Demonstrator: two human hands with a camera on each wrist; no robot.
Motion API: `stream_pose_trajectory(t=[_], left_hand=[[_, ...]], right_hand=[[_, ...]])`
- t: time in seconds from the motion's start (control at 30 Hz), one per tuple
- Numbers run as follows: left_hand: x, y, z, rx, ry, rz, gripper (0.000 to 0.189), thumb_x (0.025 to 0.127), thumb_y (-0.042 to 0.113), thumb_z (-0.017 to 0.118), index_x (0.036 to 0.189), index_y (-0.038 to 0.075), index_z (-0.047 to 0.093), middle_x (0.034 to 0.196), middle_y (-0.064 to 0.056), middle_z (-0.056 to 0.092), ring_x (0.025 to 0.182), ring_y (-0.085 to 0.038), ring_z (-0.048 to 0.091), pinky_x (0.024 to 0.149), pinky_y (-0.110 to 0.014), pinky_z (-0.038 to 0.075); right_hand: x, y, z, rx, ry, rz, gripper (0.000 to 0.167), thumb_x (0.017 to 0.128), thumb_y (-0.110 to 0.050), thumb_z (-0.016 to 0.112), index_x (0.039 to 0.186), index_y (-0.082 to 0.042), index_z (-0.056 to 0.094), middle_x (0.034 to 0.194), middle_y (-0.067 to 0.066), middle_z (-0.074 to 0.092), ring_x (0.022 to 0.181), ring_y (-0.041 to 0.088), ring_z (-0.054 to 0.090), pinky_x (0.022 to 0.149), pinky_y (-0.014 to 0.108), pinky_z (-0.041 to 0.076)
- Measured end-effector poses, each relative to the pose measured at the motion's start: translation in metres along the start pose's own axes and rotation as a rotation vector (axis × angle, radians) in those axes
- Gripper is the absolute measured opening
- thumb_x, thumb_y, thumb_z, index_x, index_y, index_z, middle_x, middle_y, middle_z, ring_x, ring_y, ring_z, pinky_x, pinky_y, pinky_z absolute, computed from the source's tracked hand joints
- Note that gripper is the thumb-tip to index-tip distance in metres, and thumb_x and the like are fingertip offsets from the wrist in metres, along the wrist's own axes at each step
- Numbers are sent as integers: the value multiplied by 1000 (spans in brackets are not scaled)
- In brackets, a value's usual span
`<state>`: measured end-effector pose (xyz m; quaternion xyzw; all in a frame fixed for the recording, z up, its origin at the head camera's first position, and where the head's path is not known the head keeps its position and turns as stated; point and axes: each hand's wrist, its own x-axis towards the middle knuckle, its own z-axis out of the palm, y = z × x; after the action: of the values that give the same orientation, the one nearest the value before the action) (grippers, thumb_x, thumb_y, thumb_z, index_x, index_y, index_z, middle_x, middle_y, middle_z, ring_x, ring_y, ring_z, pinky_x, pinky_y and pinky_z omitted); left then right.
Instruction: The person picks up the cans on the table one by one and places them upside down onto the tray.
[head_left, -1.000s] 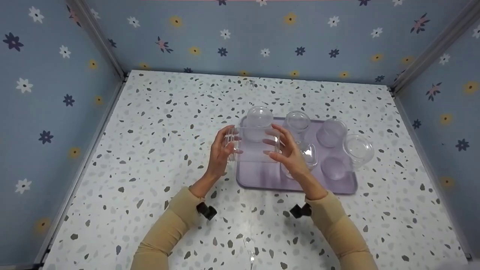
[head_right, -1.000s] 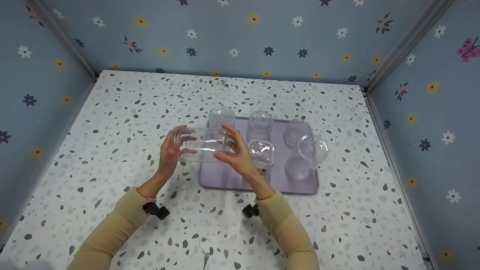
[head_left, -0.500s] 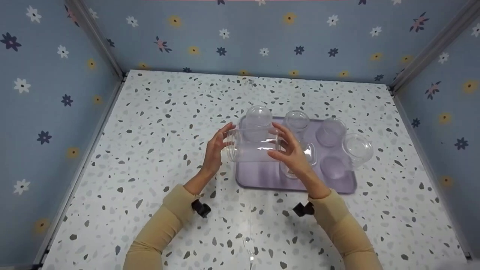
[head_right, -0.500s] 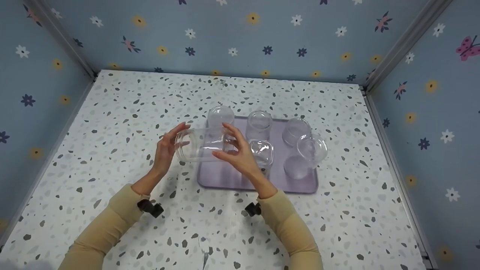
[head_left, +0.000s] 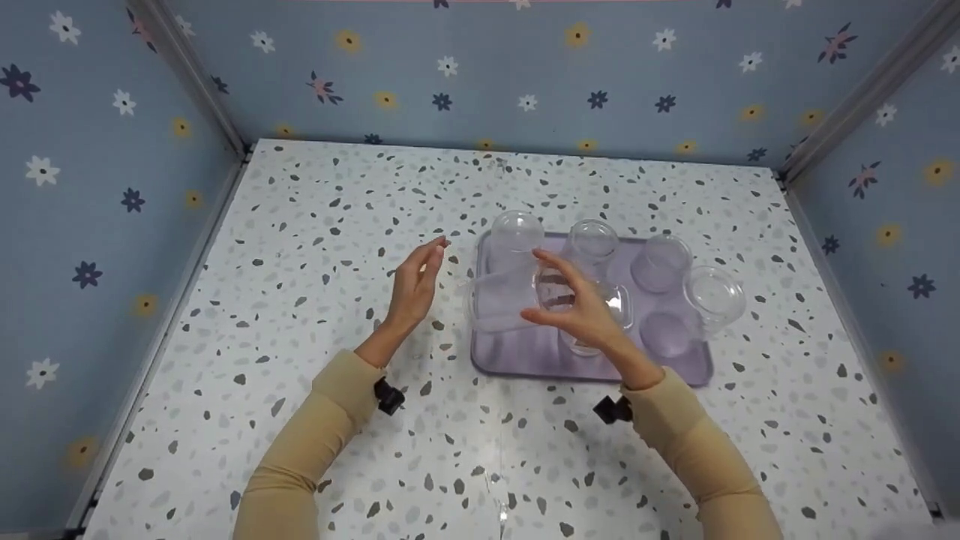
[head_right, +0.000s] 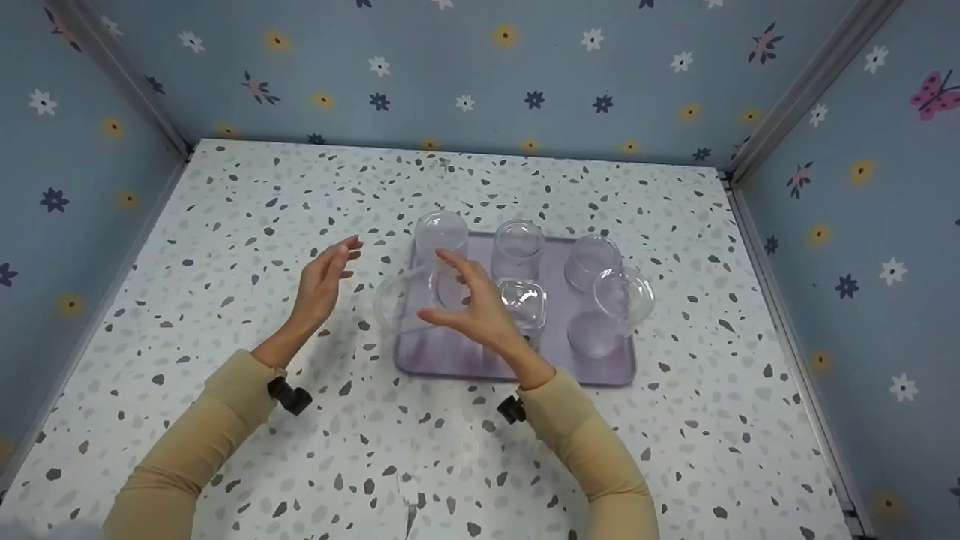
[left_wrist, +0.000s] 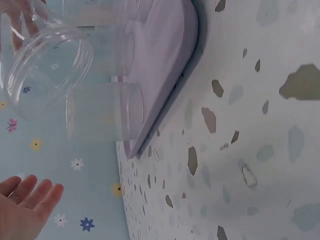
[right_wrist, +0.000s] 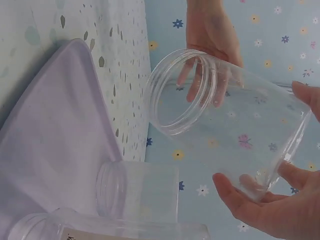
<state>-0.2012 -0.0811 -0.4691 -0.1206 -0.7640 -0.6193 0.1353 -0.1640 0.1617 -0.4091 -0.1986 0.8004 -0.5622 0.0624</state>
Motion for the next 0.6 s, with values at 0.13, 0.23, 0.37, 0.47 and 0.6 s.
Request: stream_pose_trajectory(t=[0.13,0.23,0.37,0.47,0.6], left_hand=[[8,-15,-5,58,-28,-12,36,96,18,40,124,-2,48,121,-14,50,107,-21,50,72,-37,49],[12,-17,-10,97,-48,-35,40,95,24,40,126,-1,47,124,-14,47,107,-21,49,70,-37,49],[19,-22,-17,200,-78,-72,45,96,29,38,127,-3,44,128,-15,43,117,-24,41,88,-36,41],[24,-26,-23,293,-105,-85,49,96,33,36,128,-4,42,131,-16,40,123,-24,35,98,-36,30],[31,-32,-32,399,-147,-108,55,95,38,35,131,-4,37,135,-17,35,127,-26,28,103,-36,20]], right_hand=[[6,15,-2,-138,-22,6,80,68,-25,77,136,-18,36,135,3,37,112,28,43,83,39,42],[9,20,-2,-215,-47,3,82,66,-34,77,136,-21,35,134,0,38,111,25,43,86,40,40],[14,18,-1,-317,-79,21,84,65,-41,76,136,-23,35,133,2,39,111,25,43,89,43,37],[19,17,0,-385,-104,24,85,65,-38,77,136,-19,36,130,7,42,111,27,43,90,42,37],[27,18,2,-476,-146,-5,83,64,-33,78,134,-12,38,124,13,45,108,29,46,90,41,37]])
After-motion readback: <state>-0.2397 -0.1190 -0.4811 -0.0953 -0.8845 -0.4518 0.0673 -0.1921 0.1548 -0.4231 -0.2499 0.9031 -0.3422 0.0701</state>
